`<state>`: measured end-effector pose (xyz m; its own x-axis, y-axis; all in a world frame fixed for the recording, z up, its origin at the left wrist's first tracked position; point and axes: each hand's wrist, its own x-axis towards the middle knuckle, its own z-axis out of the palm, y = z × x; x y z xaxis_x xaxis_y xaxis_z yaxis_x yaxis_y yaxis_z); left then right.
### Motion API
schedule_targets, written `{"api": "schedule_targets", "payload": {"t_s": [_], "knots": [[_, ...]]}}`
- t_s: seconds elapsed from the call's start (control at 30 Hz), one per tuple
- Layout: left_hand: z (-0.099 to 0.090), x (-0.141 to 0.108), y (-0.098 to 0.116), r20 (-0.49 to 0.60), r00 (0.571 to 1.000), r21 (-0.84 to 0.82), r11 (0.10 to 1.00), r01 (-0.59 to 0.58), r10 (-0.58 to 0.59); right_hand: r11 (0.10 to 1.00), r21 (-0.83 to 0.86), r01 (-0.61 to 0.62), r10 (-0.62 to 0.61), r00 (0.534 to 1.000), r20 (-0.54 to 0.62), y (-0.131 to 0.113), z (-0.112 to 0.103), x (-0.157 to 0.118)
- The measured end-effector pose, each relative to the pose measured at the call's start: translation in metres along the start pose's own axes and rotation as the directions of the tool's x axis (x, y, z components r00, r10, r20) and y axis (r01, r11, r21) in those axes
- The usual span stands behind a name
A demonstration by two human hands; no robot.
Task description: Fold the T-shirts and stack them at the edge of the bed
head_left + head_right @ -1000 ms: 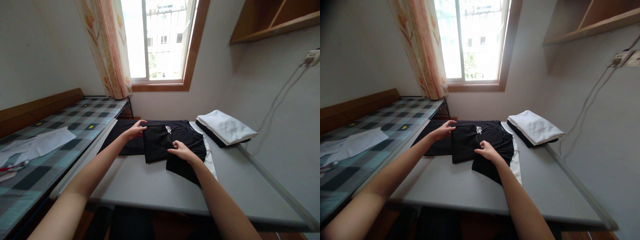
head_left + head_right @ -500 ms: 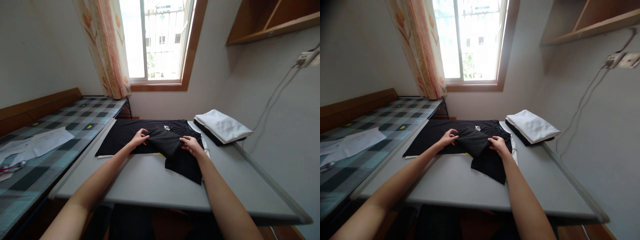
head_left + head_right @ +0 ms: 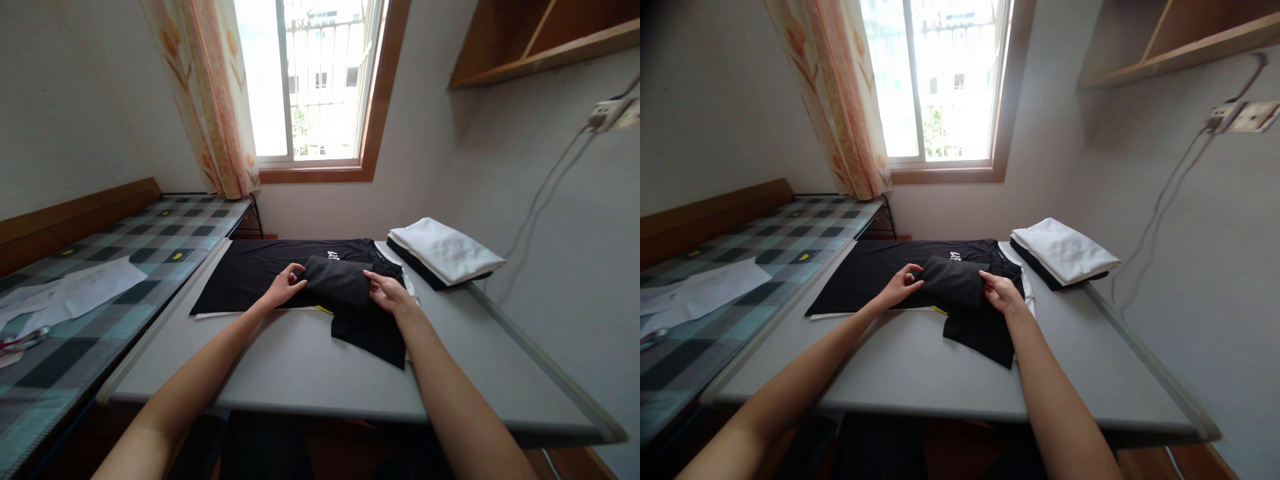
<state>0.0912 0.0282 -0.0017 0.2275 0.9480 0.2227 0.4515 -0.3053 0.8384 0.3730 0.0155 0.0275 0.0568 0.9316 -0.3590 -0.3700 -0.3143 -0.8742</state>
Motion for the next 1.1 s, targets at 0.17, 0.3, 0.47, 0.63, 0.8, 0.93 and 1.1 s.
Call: {"api": "schedule_targets", "payload": {"t_s": [0.17,0.3,0.47,0.63,0.8,0.93,1.1], "knots": [[0.002,-0.004,0.002,-0.010,1.000,0.068,0.998,-0.020,0.021,0.977,-0.206,0.056,-0.033,0.993,0.112,0.000,-0.001,-0.007],[0.000,-0.004,0.001,-0.002,0.999,0.065,0.997,-0.048,0.048,0.926,-0.376,0.030,0.021,0.991,0.132,-0.001,0.002,-0.016],[-0.001,-0.002,0.000,0.012,1.000,0.013,1.000,-0.019,0.019,0.933,-0.357,-0.047,0.079,0.994,0.074,0.003,0.000,-0.014],[-0.001,0.000,-0.002,0.040,0.999,-0.061,0.997,0.037,-0.035,0.927,-0.374,0.005,0.014,0.999,0.049,-0.004,0.002,-0.017],[0.000,-0.001,-0.006,0.089,0.996,-0.055,0.998,0.009,-0.004,0.844,-0.528,0.095,-0.095,0.995,0.026,-0.066,-0.002,-0.030],[0.000,-0.002,-0.005,0.091,0.996,-0.015,1.000,0.004,-0.002,0.708,-0.697,0.115,-0.138,0.990,0.023,-0.133,-0.016,-0.041],[0.001,-0.004,-0.005,0.097,0.995,0.045,0.999,-0.027,0.022,0.574,-0.819,0.025,-0.193,0.975,-0.106,-0.184,-0.023,-0.050]]}}
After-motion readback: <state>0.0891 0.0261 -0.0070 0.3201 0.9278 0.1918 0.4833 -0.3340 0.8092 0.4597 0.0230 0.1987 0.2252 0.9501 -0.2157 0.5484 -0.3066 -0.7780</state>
